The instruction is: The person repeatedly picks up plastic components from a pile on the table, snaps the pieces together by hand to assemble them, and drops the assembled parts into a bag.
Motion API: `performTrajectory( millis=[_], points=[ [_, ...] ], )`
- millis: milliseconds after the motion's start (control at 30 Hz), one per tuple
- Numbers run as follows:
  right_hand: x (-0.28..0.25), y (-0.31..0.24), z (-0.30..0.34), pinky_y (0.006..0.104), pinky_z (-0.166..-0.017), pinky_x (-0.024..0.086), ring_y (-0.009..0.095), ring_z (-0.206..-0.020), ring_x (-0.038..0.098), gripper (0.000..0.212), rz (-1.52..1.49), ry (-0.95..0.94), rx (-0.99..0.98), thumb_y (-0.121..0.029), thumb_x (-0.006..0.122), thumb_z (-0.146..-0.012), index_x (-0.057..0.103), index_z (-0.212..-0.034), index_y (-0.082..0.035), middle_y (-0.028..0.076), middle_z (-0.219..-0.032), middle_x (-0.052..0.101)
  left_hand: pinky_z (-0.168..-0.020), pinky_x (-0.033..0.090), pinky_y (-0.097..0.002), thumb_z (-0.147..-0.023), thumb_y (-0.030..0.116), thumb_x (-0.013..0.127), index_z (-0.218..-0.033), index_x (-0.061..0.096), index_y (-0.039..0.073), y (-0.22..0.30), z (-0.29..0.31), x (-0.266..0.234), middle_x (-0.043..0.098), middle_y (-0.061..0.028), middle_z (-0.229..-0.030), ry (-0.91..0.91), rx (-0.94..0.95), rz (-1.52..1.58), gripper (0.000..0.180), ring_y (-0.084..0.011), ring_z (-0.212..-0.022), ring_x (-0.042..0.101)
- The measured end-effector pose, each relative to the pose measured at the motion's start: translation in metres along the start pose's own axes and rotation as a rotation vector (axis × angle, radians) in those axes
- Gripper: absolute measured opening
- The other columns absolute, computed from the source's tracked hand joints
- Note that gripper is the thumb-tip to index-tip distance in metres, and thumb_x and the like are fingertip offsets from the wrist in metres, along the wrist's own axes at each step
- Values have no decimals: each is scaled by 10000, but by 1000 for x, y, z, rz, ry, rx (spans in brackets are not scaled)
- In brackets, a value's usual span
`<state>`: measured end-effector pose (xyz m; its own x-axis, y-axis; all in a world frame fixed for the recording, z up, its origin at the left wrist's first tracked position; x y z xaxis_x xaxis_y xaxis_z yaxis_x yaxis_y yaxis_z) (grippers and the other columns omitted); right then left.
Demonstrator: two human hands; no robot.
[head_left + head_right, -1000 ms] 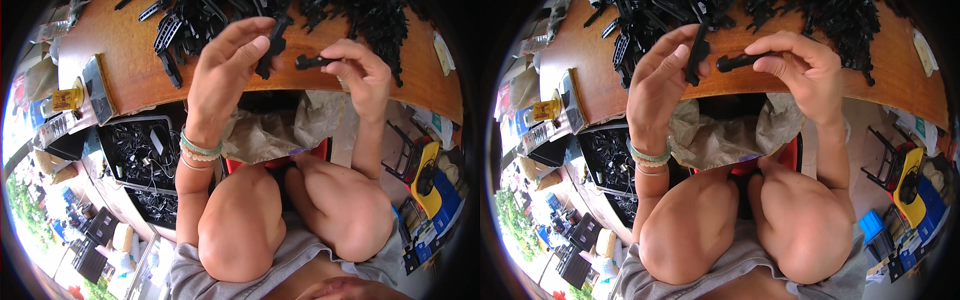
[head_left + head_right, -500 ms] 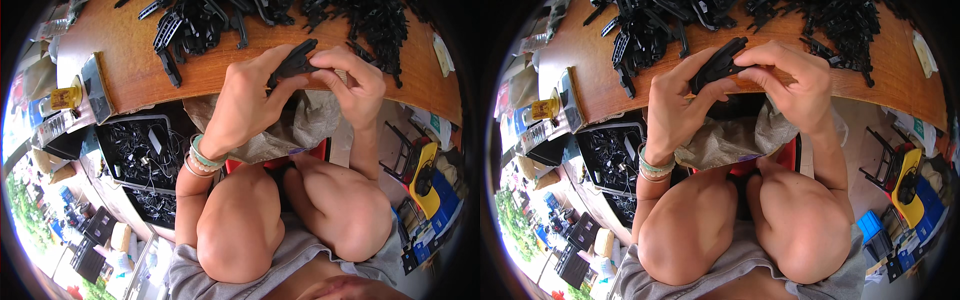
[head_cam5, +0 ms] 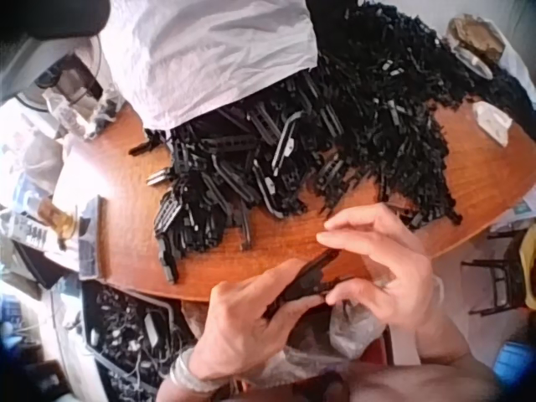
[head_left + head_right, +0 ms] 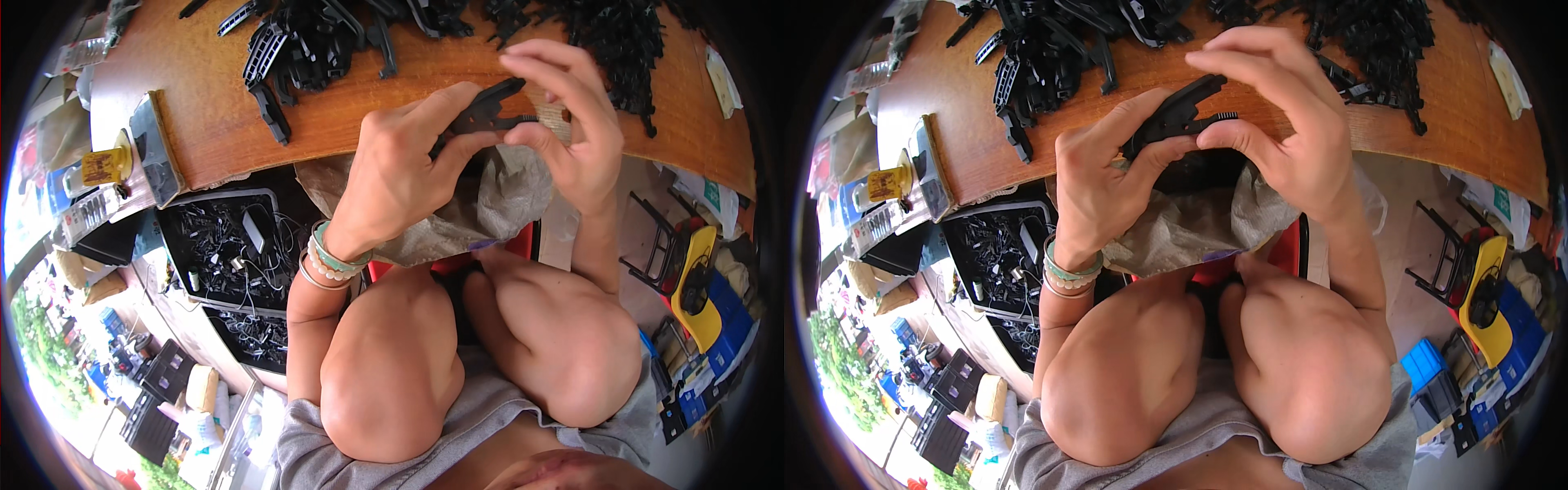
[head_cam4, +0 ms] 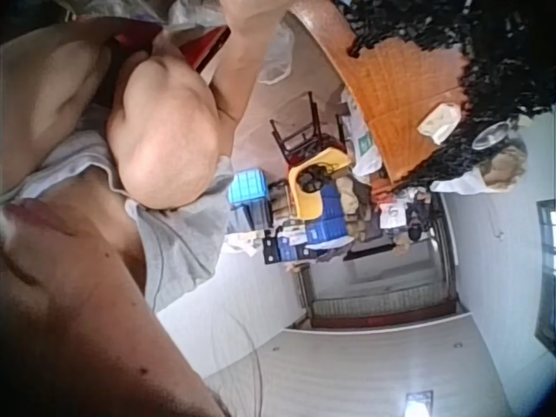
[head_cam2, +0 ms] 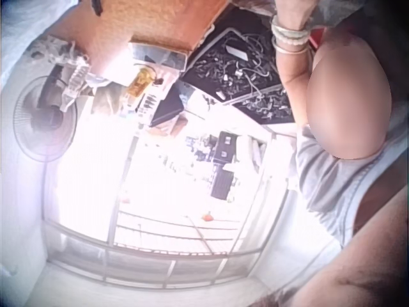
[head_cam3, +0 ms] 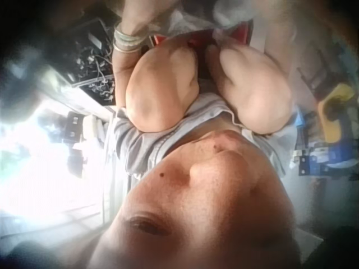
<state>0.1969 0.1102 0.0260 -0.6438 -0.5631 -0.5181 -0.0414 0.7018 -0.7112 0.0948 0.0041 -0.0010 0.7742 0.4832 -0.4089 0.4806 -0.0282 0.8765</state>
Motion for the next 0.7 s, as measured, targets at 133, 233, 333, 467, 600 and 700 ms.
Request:
performTrajectory(
  millis=[133, 233, 333, 467, 600, 700],
  points=[
    [9, 8, 8, 306, -738, 495, 240, -835, 620, 322, -114, -19, 33, -25, 751, -677, 647, -980, 1, 108, -908, 638, -597, 514, -366, -772, 68, 711, -1044, 613, 1, -1, 1, 0, 653, -190, -835, -18, 13, 1, 296, -356, -708, 644],
    [9, 11, 13, 290, -683, 491, 216, -782, 617, 277, -122, 31, 69, 3, 738, -686, 644, -946, 6, 104, -874, 636, -588, 512, -360, -775, 69, 712, -1034, 621, 5, -2, 0, 2, 654, -194, -822, -29, 29, -8, 283, -352, -694, 645],
    [10, 8, 12, 271, -632, 474, 197, -733, 605, 250, -121, 61, 33, 27, 725, -693, 640, -927, 8, 97, -854, 632, -572, 506, -355, -779, 75, 714, -1023, 625, 6, -8, 2, 3, 651, -187, -792, -38, -74, 65, 269, -345, -671, 643],
    [9, 8, 14, 259, -622, 462, 181, -728, 598, 241, -124, 67, 16, 25, 717, -712, 638, -939, 8, 90, -850, 629, -603, 518, -217, -805, 25, 683, -1024, 641, -34, -9, 2, 5, 701, -82, -739, -56, -43, 62, 231, -109, -678, 675],
    [13, 18, 18, 245, -662, 444, 148, -749, 563, 219, -272, -3, 195, -85, 708, -792, 626, -954, 39, 89, -867, 608, -601, 518, -275, -785, 102, 725, -1019, 629, -19, -7, 5, 4, 677, -120, -756, -62, -64, 99, 281, -205, -678, 672],
    [14, 23, 25, 261, -610, 465, 154, -686, 598, 187, -305, -65, 282, -94, 723, -774, 641, -904, 11, 81, -817, 632, -593, 515, -327, -745, 190, 780, -987, 634, 4, -7, 0, 5, 660, -150, -795, -93, -8, 120, 338, -274, -683, 667]
  ],
)
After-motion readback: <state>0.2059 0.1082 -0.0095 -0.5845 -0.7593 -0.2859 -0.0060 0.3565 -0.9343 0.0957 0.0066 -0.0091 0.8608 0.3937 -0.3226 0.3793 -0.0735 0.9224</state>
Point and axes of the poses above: each hand's wrist, its own z-axis away from the middle knuckle, its own x-axis out of the palm, y = z × x, the point moved 7 cm from there along -z, towards the middle knuckle
